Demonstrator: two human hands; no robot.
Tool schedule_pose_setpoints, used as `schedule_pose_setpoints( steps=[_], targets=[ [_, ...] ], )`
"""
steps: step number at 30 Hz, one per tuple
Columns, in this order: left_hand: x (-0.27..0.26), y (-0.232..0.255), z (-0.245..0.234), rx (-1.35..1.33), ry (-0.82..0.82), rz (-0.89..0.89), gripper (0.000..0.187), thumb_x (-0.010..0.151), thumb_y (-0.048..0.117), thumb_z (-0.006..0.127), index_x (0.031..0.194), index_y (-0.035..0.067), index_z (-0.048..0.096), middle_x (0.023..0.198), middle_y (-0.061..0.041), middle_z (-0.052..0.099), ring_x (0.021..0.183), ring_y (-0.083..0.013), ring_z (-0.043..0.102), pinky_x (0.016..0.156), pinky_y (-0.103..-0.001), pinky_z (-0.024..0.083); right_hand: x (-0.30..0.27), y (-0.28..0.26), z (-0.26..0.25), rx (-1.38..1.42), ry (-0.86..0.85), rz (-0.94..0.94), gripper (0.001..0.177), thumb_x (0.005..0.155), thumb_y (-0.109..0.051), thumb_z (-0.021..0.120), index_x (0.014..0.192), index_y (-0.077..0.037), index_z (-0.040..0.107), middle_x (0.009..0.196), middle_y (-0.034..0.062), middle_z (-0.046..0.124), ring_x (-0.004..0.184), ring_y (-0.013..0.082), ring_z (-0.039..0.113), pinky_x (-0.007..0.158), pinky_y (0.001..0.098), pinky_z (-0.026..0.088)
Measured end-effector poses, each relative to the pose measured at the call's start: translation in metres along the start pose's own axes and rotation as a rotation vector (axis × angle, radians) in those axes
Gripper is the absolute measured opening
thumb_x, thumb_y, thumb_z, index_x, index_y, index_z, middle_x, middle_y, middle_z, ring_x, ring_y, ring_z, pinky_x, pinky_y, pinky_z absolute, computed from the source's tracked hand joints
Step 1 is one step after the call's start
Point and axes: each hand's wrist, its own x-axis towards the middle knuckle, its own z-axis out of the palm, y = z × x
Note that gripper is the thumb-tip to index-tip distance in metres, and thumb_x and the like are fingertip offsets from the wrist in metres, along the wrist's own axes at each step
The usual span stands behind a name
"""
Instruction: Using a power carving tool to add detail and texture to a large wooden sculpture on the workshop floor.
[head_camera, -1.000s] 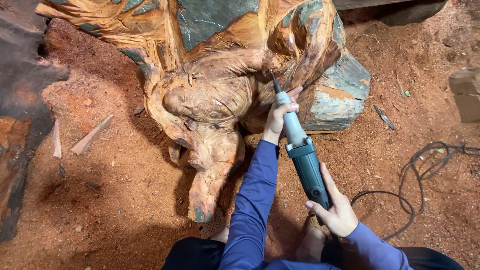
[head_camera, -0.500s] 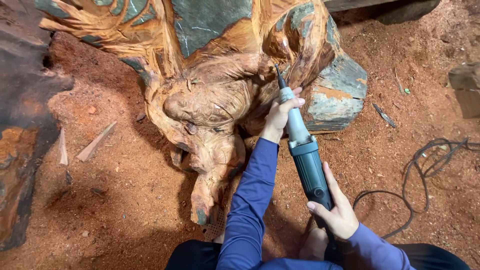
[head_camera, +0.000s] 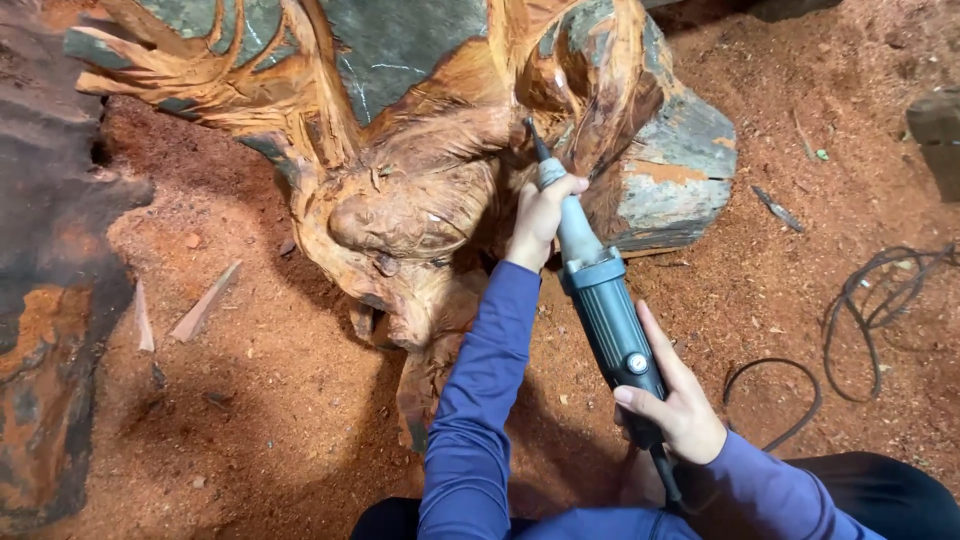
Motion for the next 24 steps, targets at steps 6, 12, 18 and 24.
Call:
schedule_pose_setpoints(
  steps=[6,12,18,24],
  targets=[
    [0.009,0.006,-0.003,0.008,0.021,-0.031,0.03,0.073,0.024,0.071,0.087,-0.003,0.067,0.078,-0.011,0.065,0.063,-0.0209,0.061,0.06,-0.033,0.054,0.006,-0.006,0.006,-0.048,-0.003,-0.025,0.107,0.074,0.004,0.066,0.165,-0.022,0.016,0.132,0.0193,0.061,0.065,0.0231,0.065,0.057,0.0352,0.055],
    [0.012,0.012,0.0,0.059,0.006,0.006,0.025,0.073,0.023,0.07,0.084,0.0,0.066,0.078,-0.01,0.064,0.064,-0.0209,0.06,0.062,-0.033,0.054,0.006,-0.011,0.009,0.092,-0.014,0.023,0.109,0.075,0.008,0.061,0.166,-0.027,0.013,0.114,0.0251,0.064,0.054,0.0275,0.065,0.043,0.0375,0.053],
    [0.007,0.019,0.0,0.148,0.013,0.011,0.027,0.075,0.026,0.07,0.083,0.001,0.067,0.077,-0.011,0.065,0.066,-0.0221,0.062,0.063,-0.034,0.055,0.008,-0.006,0.008,0.062,-0.037,-0.047,0.107,0.076,0.004,0.064,0.166,-0.023,0.012,0.113,0.0237,0.066,0.055,0.0252,0.068,0.045,0.0364,0.055],
    [0.006,0.025,0.003,0.105,-0.027,0.026,0.067,0.075,0.028,0.069,0.128,-0.012,0.061,0.091,-0.019,0.068,0.07,-0.0231,0.064,0.064,-0.033,0.055,0.012,-0.006,0.008,0.096,-0.05,-0.044,0.108,0.075,0.005,0.062,0.166,-0.023,0.01,0.116,0.0246,0.064,0.055,0.0268,0.067,0.045,0.0371,0.055]
  ],
)
